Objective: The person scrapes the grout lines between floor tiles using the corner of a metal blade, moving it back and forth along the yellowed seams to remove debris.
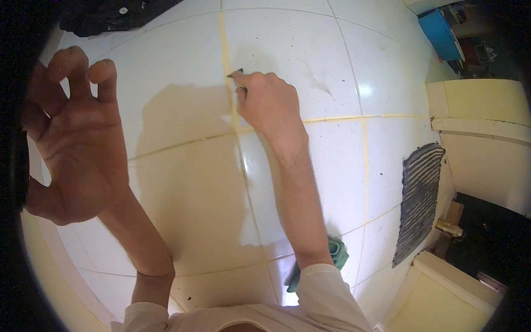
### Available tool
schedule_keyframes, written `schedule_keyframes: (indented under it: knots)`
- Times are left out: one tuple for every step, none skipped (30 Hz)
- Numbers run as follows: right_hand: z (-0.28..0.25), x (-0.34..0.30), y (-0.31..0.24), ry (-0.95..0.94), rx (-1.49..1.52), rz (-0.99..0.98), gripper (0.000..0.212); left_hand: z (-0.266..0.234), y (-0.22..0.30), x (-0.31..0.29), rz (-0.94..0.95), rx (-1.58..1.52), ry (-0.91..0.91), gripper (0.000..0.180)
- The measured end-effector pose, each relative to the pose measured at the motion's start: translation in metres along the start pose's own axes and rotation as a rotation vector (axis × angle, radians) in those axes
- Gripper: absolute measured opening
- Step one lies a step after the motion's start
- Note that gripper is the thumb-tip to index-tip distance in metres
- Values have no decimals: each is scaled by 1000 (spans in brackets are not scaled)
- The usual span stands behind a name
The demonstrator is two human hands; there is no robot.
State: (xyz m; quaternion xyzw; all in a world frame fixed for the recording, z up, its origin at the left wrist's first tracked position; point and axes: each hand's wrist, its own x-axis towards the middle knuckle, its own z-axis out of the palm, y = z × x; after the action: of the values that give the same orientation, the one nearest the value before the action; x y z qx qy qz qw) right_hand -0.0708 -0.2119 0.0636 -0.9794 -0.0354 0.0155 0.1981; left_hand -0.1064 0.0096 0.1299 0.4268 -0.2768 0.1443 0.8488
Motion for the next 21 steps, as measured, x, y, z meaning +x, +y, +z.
schedule_keyframes:
  knots:
    - [1, 0, -1, -7, -12, 1, 31, -3, -3, 0, -11, 3, 3, 40]
    - [0, 0, 0, -15, -24, 2, 31, -4, -7, -1, -22, 2, 5, 40]
    - [-2, 2, 3, -16, -34, -7, 31, -7, -10, -2, -34, 7, 12, 40]
    - [-1, 2, 4, -22, -25, -14, 31, -7, -10, -1, -47, 22, 12, 39]
    - [-1, 2, 4, -29, -16, -22, 31, -8, -12, 0, -59, 36, 15, 39]
    - [0, 1, 5, -22, -8, -24, 30, -10, -15, 1, -56, 40, 15, 39]
    - [-1, 0, 8, -15, 1, -27, 30, -11, -15, 2, -53, 43, 18, 39]
    - [-1, -1, 11, -9, 11, -30, 30, -13, -14, 3, -43, 46, 16, 39]
    - [-4, 2, 10, -25, -4, -21, 31, -14, -13, 6, -28, 56, 15, 39]
    - [-7, 1, 8, -29, -11, -14, 31, -16, -12, 9, -14, 63, 14, 39]
    - [-8, 0, 7, -33, -18, -7, 30, -17, -10, 12, 0, 75, 13, 39]
    - [-10, 0, 5, -35, -29, -1, 30, -19, -11, 14, 11, 89, 15, 39]
    - [-11, 0, 3, -55, -28, 32, 30, -21, -12, 16, 17, 106, 14, 39]
    - [-10, 0, 3, -54, -26, 34, 30, -23, -16, 18, 13, 133, 15, 39]
    - [-10, 1, 3, -49, -32, 34, 30, -24, -21, 20, 11, 163, 15, 39]
    - [-10, 1, 4, -45, -37, 34, 29, -26, -27, 21, -3, 194, 12, 39]
    - [-10, 2, 5, -44, -34, 33, 29, -27, -37, 21, -27, 237, 8, 39]
    - [-10, 4, 4, -42, -25, 27, 29, -29, -43, 24, -52, 297, 0, 39]
    - [-13, 3, 5, -38, -22, 26, 29, -27, -51, 24, -81, 356, -8, 39]
    - [-15, 3, 7, -4, -21, 4, 28, -26, -60, 25, -126, 431, -18, 39]
    - [-13, 4, 10, 18, -26, -14, 27, -29, -64, 22, -246, 572, 8, 37]
